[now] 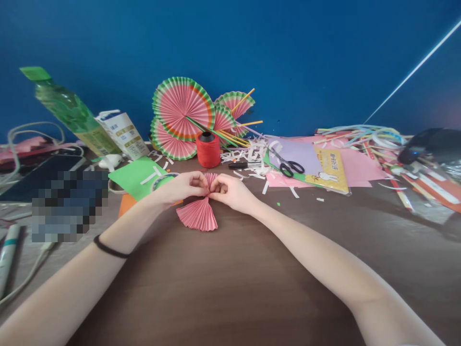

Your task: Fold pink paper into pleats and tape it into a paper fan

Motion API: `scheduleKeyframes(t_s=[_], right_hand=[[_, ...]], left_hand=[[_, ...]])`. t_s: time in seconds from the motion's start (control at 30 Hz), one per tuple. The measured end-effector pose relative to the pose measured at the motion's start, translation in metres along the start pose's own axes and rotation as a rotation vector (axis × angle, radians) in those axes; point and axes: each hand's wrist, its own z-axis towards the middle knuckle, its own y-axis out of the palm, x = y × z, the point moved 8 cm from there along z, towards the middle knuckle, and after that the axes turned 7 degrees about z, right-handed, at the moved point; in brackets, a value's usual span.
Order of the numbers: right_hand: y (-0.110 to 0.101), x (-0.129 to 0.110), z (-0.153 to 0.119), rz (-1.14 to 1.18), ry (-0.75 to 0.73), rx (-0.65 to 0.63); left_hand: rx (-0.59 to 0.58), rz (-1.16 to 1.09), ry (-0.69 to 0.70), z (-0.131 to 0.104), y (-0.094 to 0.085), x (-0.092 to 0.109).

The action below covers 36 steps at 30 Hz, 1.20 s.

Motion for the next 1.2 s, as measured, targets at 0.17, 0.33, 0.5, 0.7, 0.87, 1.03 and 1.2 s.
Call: scheduleKeyframes(t_s=[0.17, 0.33, 0.5, 0.7, 0.87, 1.03, 1.2], right_hand=[[0.0, -0.002, 0.0, -0.028, -0.028, 0.0], [0.0, -0.002, 0.0, -0.037, -0.02, -0.028], [0.001, -0.001, 0.0, 0.005, -0.002, -0.06], [0.001, 0.003, 0.002, 0.04, 0.02, -0.074], [0.0, 0.002, 0.0, 0.08, 0.006, -0.055], [-0.005, 0.002, -0.001, 0.162, -0.006, 0.04], [-0.01, -0.006, -0.001, 0.017, -0.127, 0.097]], left_hand=[[-0.009, 0.023, 0.039, 0.002, 0.001, 0.0], [0.011, 0.134, 0.101, 0.002, -0.001, 0.004], [0.076, 0.363, 0.159, -0.003, -0.002, 0.015], [0.122, 0.467, 0.266, -0.006, 0.003, 0.02], [0.161, 0.419, 0.301, -0.005, 0.004, 0.012], [0.216, 0.431, 0.327, -0.007, 0.003, 0.012], [0.276, 0.502, 0.415, -0.011, 0.003, 0.021]])
